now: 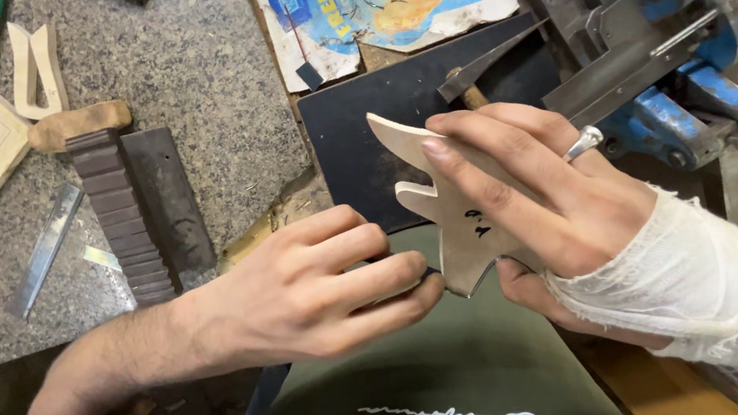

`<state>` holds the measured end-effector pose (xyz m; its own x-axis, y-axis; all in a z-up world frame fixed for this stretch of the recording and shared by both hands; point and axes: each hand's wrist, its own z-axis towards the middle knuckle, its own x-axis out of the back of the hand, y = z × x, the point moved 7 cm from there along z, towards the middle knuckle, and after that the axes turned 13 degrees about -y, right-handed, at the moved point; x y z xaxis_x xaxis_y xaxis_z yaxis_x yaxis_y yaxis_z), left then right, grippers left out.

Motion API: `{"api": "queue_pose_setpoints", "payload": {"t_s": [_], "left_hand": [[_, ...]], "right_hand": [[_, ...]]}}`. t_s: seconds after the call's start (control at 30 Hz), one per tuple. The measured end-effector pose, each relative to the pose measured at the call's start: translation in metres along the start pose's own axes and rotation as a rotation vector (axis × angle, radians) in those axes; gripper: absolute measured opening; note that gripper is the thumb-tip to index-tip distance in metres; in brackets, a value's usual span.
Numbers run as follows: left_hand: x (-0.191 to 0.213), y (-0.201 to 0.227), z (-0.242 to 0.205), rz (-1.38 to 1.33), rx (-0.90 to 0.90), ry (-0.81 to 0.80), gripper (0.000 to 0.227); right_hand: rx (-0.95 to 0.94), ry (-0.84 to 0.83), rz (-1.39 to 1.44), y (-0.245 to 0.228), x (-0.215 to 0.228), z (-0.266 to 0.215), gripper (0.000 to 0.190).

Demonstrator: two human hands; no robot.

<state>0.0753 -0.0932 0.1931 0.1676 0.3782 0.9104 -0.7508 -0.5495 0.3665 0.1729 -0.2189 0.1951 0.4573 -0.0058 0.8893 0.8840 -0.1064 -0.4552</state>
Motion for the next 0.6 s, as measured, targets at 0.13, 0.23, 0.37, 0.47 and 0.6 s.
{"api": "queue_pose_setpoints", "payload": {"t_s": [0.13,0.23,0.37,0.47,0.6], "left_hand": [[-0.002,-0.002,0.001,-0.001,-0.023,-0.018,0.035],[-0.003,-0.004,0.003,-0.014,-0.03,-0.025,0.036],[-0.005,-0.004,0.005,0.002,-0.027,-0.046,0.037],[-0.011,-0.005,0.004,0.03,-0.037,-0.052,0.034],[-0.034,-0.014,-0.005,0.003,0.026,-0.097,0.035]], "right_hand": [[-0.01,0.01,-0.026,-0.001,-0.001,0.0,0.104],[-0.03,-0.027,0.006,0.002,-0.006,0.004,0.101],[0.003,-0.01,0.003,0.002,-0.007,0.006,0.106],[0.001,-0.036,0.028,0.005,-0.013,0.009,0.105],[0.014,-0.077,0.119,0.02,-0.036,0.009,0.108]]}}
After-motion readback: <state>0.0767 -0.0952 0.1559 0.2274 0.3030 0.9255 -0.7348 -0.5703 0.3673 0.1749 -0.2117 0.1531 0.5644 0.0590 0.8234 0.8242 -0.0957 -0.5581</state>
